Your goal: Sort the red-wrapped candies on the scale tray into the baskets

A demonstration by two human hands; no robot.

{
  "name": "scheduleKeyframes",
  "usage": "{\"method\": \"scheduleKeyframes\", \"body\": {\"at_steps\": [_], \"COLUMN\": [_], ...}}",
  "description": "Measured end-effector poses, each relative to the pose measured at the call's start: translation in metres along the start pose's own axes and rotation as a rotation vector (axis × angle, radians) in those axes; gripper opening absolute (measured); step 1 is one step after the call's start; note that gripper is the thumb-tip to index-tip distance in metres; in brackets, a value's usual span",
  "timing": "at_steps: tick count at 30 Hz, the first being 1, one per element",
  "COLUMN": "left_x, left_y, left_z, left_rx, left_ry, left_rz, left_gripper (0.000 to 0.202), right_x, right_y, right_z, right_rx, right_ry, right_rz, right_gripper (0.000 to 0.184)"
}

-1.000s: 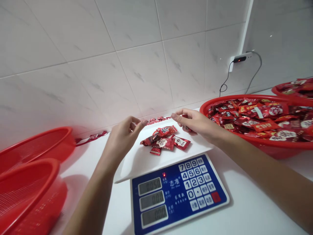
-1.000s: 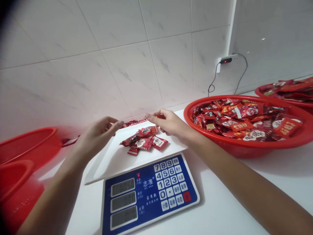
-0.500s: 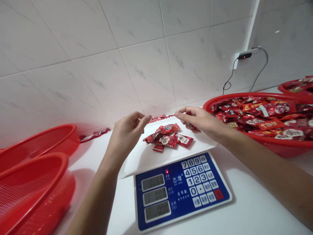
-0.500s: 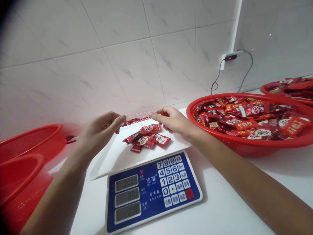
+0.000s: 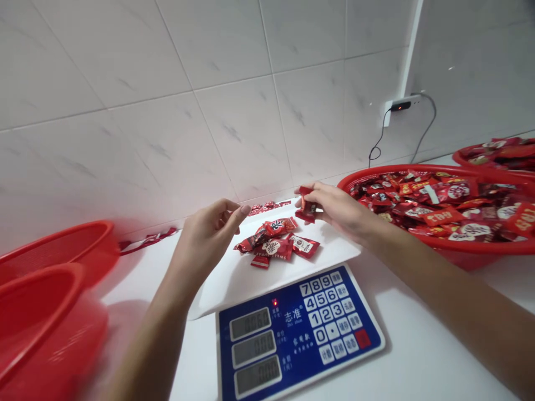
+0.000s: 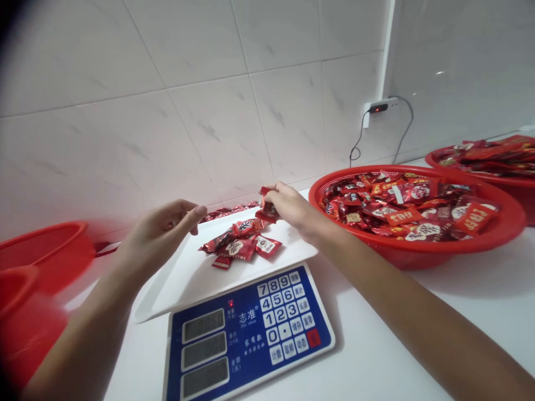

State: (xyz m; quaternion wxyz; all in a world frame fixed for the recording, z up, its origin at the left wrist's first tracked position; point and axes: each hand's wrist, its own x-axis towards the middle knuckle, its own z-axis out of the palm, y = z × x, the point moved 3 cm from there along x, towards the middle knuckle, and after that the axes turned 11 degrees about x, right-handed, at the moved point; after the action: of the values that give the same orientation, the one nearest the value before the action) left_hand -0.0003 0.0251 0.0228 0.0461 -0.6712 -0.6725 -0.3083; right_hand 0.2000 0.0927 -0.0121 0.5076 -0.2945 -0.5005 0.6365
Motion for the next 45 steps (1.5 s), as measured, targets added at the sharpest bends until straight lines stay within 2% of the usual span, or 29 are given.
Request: {"method": "scheduleKeyframes", "body": {"at_steps": [2,5,7,8,10,12,14,16,18,21,25,27,29,32,33,35,37,39,41,43,45], "left_x": [-0.003,-0.013,-0.019,-0.021,-0.021,-0.019,-0.016,-0.014,-0.014,-0.016,-0.019,-0.021,-0.021,-0.021,-0.021,-0.022,-0.022,-0.024,-0.025,-0.026,-0.025], "left_y": [0.009,0.030,0.040,0.043,0.043,0.037,0.030,0.025,0.025,0.030,0.037,0.039,0.040,0.041,0.042,0.042,0.043,0.045,0.046,0.044,0.039], "left_z": [0.003,0.009,0.009,0.006,-0.003,-0.012,-0.018,-0.019,-0.019,-0.017,-0.021,-0.023,-0.023,-0.019,-0.017,-0.016,-0.017,-0.021,-0.025,-0.029,-0.034], "left_rx": [-0.066,-0.147,-0.146,-0.133,-0.099,-0.100,-0.113,-0.115,-0.097,-0.077,-0.070,-0.075,-0.094,-0.102,-0.097,-0.085,-0.072,-0.059,-0.051,-0.052,-0.047], "left_ry": [-0.009,-0.158,-0.204,-0.187,-0.128,-0.093,-0.080,-0.085,-0.078,-0.055,-0.049,-0.049,-0.078,-0.126,-0.138,-0.143,-0.132,-0.111,-0.106,-0.118,-0.122], "left_rz": [0.085,0.246,0.281,0.278,0.262,0.229,0.183,0.149,0.147,0.182,0.199,0.205,0.223,0.244,0.245,0.242,0.243,0.259,0.276,0.272,0.243], "left_gripper": [0.037,0.036,0.030,0.029,0.029,0.031,0.033,0.034,0.034,0.033,0.032,0.033,0.033,0.032,0.031,0.031,0.032,0.032,0.031,0.029,0.028], "right_x": [-0.005,-0.015,-0.019,-0.019,-0.017,-0.013,-0.008,-0.003,0.003,0.019,0.035,0.033,0.023,0.007,0.004,0.003,0.006,0.013,0.019,0.022,0.021], "right_y": [0.001,0.001,-0.008,-0.016,-0.041,-0.069,-0.090,-0.097,-0.089,-0.061,-0.037,-0.037,-0.042,-0.052,-0.054,-0.053,-0.044,-0.029,-0.018,-0.018,-0.031], "right_z": [0.008,0.023,0.021,0.013,-0.017,-0.055,-0.093,-0.117,-0.126,-0.124,-0.118,-0.121,-0.126,-0.130,-0.128,-0.120,-0.109,-0.104,-0.105,-0.109,-0.111], "right_rx": [0.015,-0.012,-0.067,-0.125,-0.338,-0.820,-1.305,-1.570,-1.703,-1.723,-1.689,-1.670,-1.641,-1.572,-1.549,-1.524,-1.509,-1.502,-1.485,-1.478,-1.463], "right_ry": [-0.046,-0.165,-0.164,-0.123,0.026,0.144,0.272,0.220,0.045,-0.177,-0.281,-0.343,-0.394,-0.410,-0.389,-0.343,-0.353,-0.391,-0.395,-0.369,-0.292], "right_rz": [-0.029,-0.086,-0.137,-0.174,-0.278,-0.342,-0.249,-0.192,-0.211,-0.131,0.047,0.123,0.202,0.308,0.292,0.148,0.021,0.019,0.072,0.080,0.028], "right_gripper": [0.009,0.026,0.031,0.029,0.022,0.018,0.022,0.028,0.030,0.035,0.039,0.043,0.055,0.067,0.068,0.065,0.051,0.035,0.026,0.017,0.012]}}
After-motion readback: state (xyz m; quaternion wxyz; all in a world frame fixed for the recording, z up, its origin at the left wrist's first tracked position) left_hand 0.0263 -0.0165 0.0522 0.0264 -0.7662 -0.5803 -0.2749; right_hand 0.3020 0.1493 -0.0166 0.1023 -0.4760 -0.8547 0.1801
